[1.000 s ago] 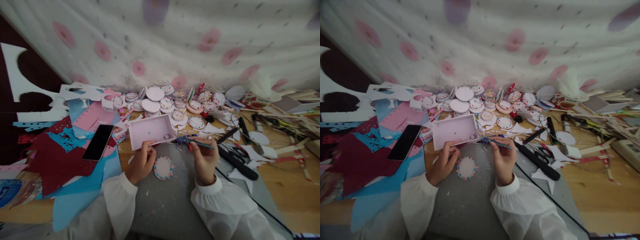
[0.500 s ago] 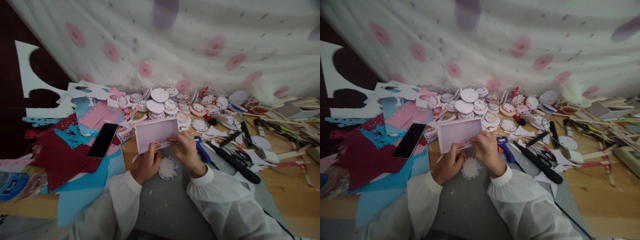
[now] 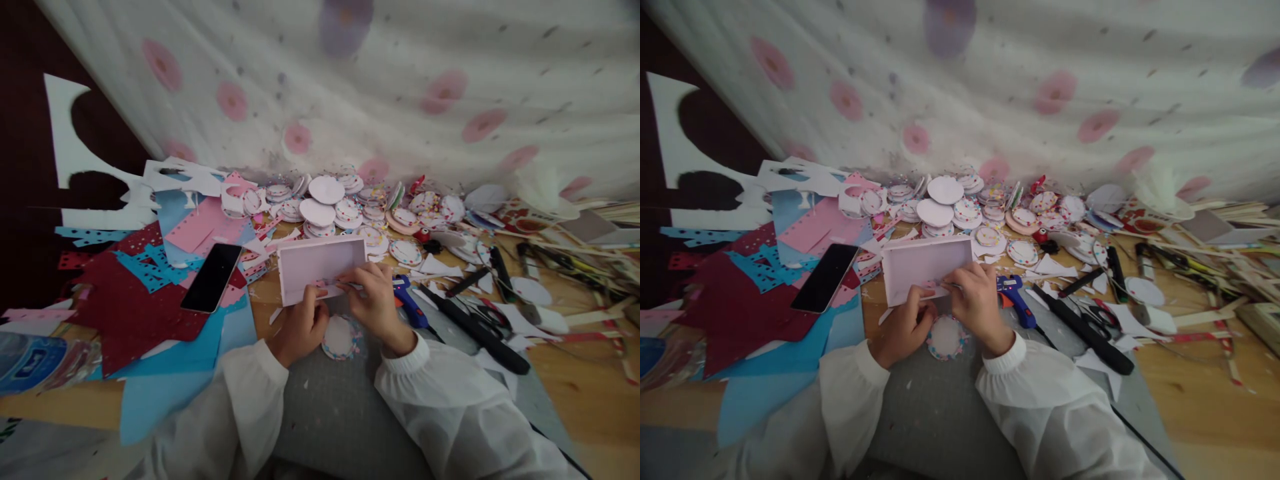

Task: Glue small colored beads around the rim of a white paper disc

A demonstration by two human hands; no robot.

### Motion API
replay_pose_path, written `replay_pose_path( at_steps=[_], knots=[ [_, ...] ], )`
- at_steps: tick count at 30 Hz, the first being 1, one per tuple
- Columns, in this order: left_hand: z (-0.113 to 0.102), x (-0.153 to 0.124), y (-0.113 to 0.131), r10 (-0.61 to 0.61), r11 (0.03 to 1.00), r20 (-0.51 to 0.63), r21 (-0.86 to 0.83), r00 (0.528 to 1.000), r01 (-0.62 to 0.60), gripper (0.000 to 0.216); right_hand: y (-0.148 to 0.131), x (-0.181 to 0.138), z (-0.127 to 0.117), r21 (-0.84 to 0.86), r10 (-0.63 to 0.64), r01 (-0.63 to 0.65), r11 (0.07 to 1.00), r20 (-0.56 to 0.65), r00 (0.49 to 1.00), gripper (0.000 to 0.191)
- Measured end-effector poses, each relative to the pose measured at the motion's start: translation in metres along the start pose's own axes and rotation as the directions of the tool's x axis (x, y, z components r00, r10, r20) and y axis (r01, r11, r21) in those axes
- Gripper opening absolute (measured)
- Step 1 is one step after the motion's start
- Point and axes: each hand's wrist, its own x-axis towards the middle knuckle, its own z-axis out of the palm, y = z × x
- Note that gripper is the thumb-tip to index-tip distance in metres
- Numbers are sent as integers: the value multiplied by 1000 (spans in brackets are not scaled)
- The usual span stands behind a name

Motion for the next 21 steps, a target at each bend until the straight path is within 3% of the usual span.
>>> replay_pose_path(
  at_steps=[5, 10, 15, 21],
  knots=[
    [0, 0, 0, -17, 1000, 2, -22, 1000, 17, 18, -1, 1, 3, -17, -17, 17, 1000, 17, 1000, 20],
    [-1, 1, 1, -50, 997, 31, -60, 998, 52, 18, -3, 2, -11, 79, 56, -46, 996, -132, 990, 15],
    [-1, 1, 2, -54, 986, 52, -152, 997, 62, 25, -3, -10, -26, 297, 220, -144, 944, -237, 946, 7],
    [3, 2, -6, -25, 966, 4, -256, 1000, 25, 36, 2, -39, -26, 513, 461, -285, 810, -255, 850, 8]
  ],
)
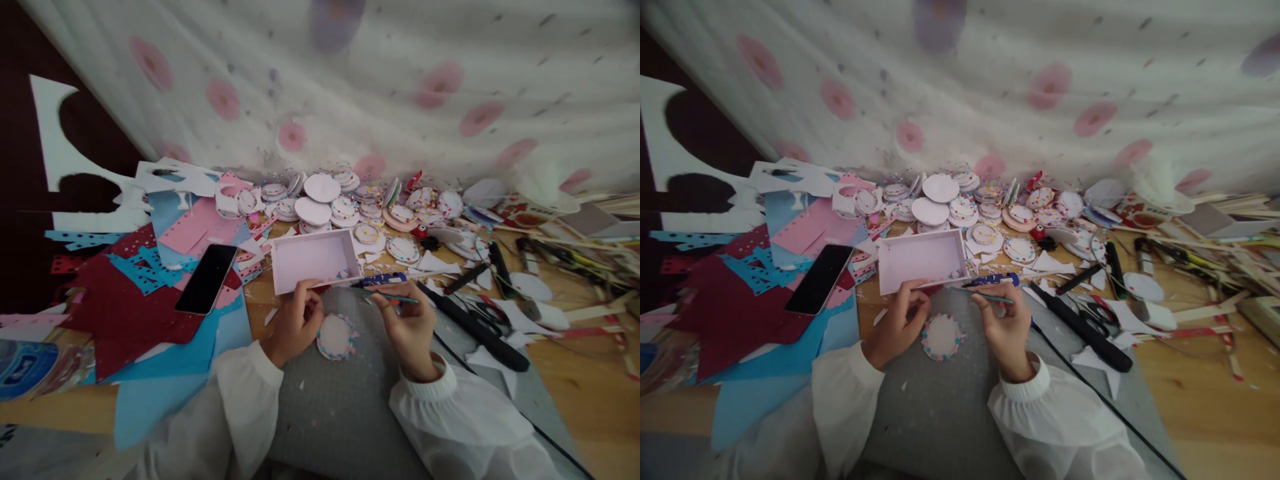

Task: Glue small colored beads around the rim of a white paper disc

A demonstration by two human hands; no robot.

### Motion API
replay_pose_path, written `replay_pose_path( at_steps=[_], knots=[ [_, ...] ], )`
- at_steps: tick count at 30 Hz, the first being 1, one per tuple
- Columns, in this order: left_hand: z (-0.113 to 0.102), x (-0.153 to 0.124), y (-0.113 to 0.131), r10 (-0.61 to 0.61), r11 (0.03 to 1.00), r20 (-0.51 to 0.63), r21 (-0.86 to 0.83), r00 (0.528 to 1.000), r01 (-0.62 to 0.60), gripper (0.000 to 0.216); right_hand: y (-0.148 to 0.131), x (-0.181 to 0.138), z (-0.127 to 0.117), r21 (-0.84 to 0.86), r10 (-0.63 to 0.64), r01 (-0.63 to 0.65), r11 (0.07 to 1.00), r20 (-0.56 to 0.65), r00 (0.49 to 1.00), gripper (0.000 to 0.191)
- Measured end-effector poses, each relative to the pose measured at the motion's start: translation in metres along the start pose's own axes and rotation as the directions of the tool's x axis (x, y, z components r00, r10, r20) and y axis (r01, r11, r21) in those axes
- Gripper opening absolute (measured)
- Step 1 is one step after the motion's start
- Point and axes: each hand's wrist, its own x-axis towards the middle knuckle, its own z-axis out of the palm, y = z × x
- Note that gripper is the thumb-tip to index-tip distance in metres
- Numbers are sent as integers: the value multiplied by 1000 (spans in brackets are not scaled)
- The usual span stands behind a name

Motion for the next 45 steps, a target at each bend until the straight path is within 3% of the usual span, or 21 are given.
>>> replay_pose_path(
  at_steps=[8, 14, 24, 45],
  knots=[
    [3, 4, -8, 46, 992, -92, -114, 995, -56, 54, 0, -6, 1, 199, 227, -233, 952, 49, 973, 11],
    [2, 4, -2, 110, 992, -55, -54, 992, -113, 14, 1, -9, -2, 264, 293, -310, 914, 101, 951, 13],
    [4, 4, -3, 155, 985, -31, -78, 987, -157, 9, -4, -9, 1, 235, 244, -271, 933, 136, 960, 11],
    [1, 7, -2, 218, 968, -78, -107, 973, -226, 10, -5, -10, 1, 260, 295, -332, 907, 172, 940, 11]
  ],
)
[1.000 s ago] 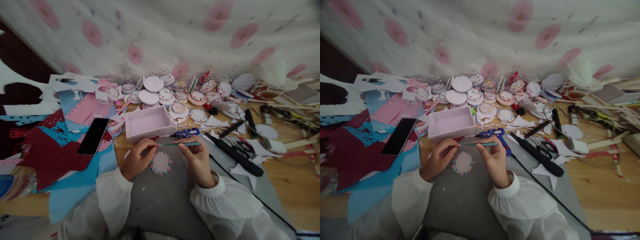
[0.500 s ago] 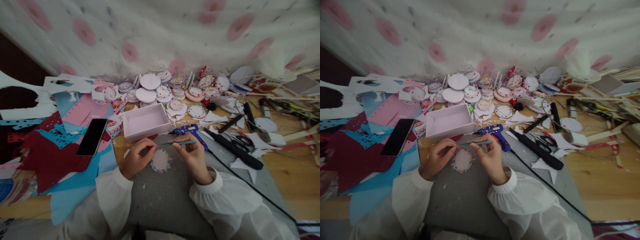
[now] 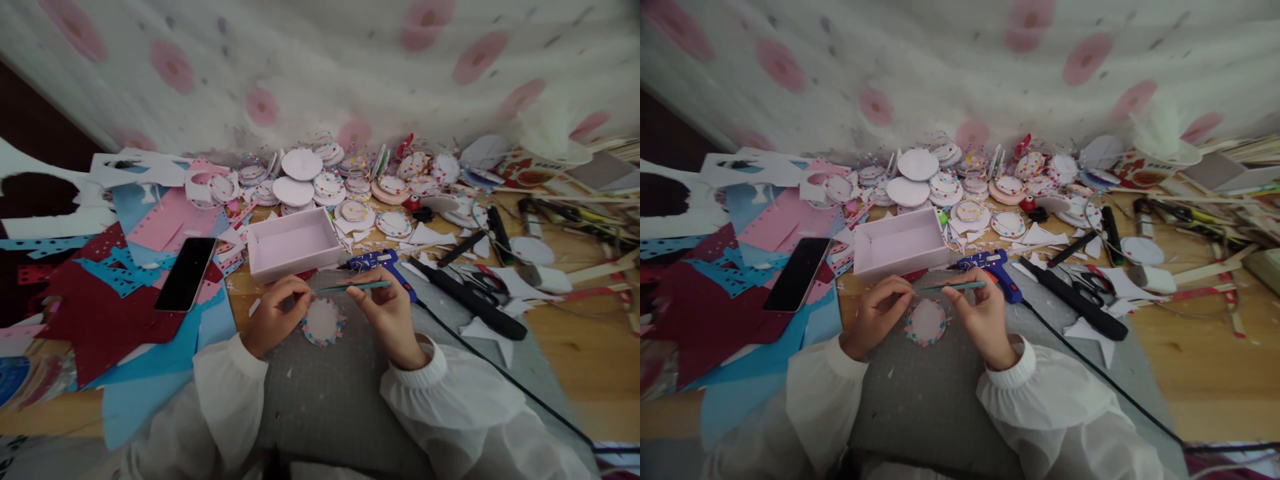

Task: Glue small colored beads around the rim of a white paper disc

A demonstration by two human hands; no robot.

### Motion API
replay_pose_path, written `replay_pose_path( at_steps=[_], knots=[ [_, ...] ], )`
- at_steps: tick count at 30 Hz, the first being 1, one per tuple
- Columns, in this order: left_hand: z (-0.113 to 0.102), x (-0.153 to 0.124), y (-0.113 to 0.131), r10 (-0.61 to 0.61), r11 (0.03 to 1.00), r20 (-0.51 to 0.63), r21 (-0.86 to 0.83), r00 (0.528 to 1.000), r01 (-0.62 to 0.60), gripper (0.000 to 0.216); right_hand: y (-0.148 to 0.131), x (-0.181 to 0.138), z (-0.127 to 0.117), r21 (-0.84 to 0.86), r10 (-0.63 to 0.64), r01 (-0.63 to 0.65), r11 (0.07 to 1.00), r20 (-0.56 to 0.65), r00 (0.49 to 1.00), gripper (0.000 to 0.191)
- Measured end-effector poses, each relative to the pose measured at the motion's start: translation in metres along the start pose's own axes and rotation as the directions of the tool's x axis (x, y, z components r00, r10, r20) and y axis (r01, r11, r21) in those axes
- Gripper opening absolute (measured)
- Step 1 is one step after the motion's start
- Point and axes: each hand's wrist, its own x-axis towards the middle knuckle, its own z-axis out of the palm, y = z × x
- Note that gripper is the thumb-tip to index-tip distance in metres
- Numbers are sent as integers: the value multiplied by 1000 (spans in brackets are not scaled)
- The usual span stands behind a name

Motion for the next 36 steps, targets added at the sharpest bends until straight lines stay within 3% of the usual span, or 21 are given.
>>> replay_pose_path(
  at_steps=[8, 25, 36],
  knots=[
    [0, 0, 1, -3, 1000, 23, 1, 1000, 3, 11, -1, 2, -1, 6, 38, -38, 999, 9, 999, 11],
    [-1, -1, -1, 37, 999, 32, 16, 999, -37, 12, -3, 0, 0, -12, -1, 1, 1000, 25, 1000, 10],
    [0, -1, 0, -32, 999, 22, 21, 999, 31, 10, -6, -1, -1, -27, -17, 16, 999, -25, 1000, 13]
  ],
)
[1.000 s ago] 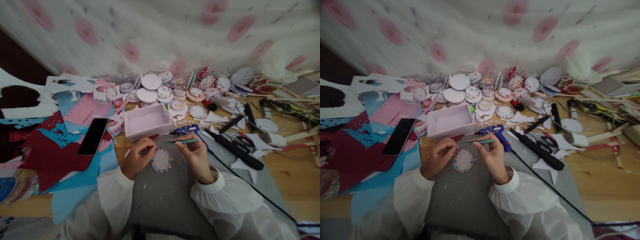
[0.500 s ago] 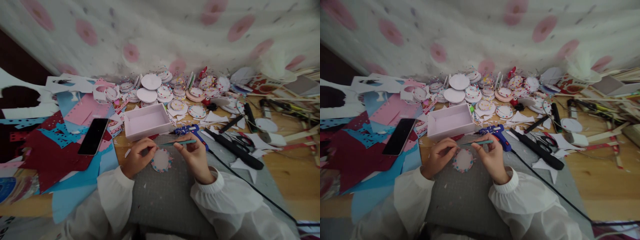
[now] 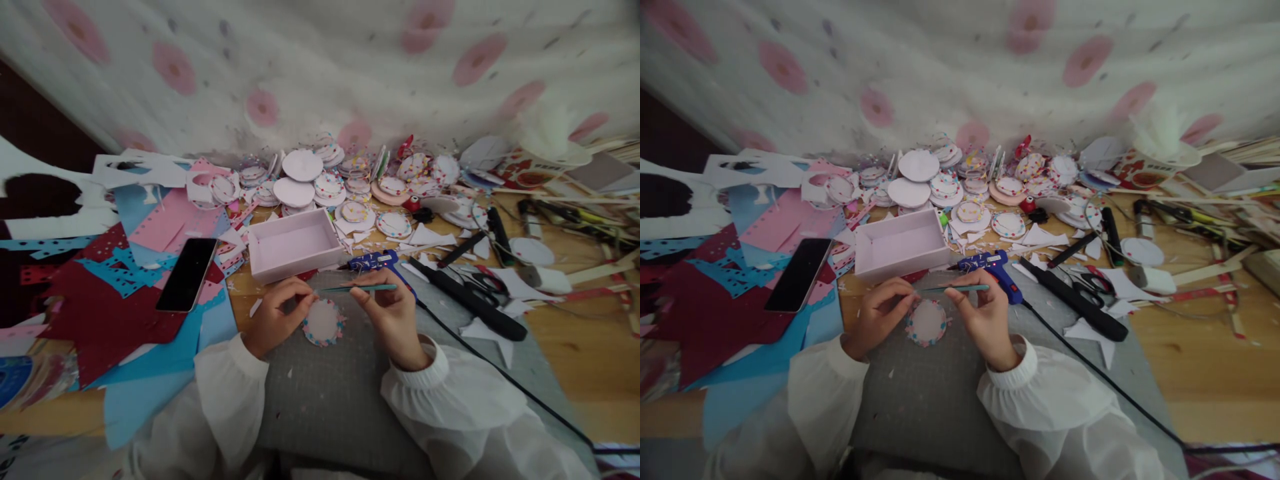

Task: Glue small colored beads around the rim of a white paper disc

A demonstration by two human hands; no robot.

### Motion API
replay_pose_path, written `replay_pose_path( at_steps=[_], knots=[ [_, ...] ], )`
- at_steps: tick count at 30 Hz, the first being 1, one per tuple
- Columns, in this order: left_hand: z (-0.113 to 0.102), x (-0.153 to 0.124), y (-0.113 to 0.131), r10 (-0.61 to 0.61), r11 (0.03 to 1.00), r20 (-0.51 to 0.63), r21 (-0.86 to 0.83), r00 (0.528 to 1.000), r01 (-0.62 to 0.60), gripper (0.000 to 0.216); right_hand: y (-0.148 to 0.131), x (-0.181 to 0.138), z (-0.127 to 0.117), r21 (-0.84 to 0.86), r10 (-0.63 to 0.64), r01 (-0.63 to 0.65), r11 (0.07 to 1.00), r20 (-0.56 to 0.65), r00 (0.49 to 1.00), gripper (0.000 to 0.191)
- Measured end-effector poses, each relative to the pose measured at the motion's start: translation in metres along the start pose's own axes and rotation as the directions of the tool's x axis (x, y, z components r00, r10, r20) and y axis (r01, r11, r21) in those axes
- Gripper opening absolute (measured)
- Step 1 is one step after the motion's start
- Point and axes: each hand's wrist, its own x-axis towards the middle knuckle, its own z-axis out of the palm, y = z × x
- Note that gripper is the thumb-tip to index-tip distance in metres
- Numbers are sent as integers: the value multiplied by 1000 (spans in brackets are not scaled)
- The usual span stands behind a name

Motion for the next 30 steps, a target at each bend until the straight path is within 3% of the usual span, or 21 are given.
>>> replay_pose_path(
  at_steps=[3, 6, 8, 11, 14, 16, 20, 21, 23, 26, 30],
  knots=[
    [-1, 1, 3, -24, 999, 14, -24, 1000, 25, 14, -2, -3, 1, -20, -65, 64, 998, -65, 996, 12],
    [-2, 3, 7, -61, 997, 58, -52, 996, 64, 21, -3, -7, 3, -136, -247, 239, 962, -48, 968, 11],
    [-3, 4, 8, -88, 992, 90, -80, 992, 95, 27, -3, -11, 3, -266, -402, 398, 878, 41, 915, 13],
    [-4, 4, 5, -124, 979, 119, -144, 985, 141, 32, -2, -14, 5, -402, -553, 609, 684, 259, 792, 20],
    [-3, 2, -2, -211, 955, 128, -184, 969, 232, 33, 1, -15, 7, -443, -579, 729, 522, 443, 684, 23],
    [-1, 1, -5, -295, 927, 104, -209, 950, 310, 33, 2, -15, 8, -426, -546, 747, 511, 511, 664, 23],
    [3, 3, -3, -420, 830, 63, -377, 905, 411, 26, 1, -11, 8, -333, -433, 699, 633, 596, 676, 33],
    [3, 4, -2, -438, 805, 52, -422, 897, 417, 24, 0, -9, 6, -345, -421, 682, 645, 584, 694, 34],
    [1, 7, -1, -456, 784, 11, -469, 890, 408, 24, -2, -4, 0, -458, -422, 620, 637, 466, 778, 27],
    [-2, 10, -3, -427, 814, -33, -449, 904, 368, 27, -2, 8, -16, -725, -398, 384, 573, 163, 903, 11],
    [-4, 10, -10, -402, 831, 4, -419, 915, 367, 29, 4, 20, -37, -931, -253, 145, 335, 60, 966, 23]
  ],
)
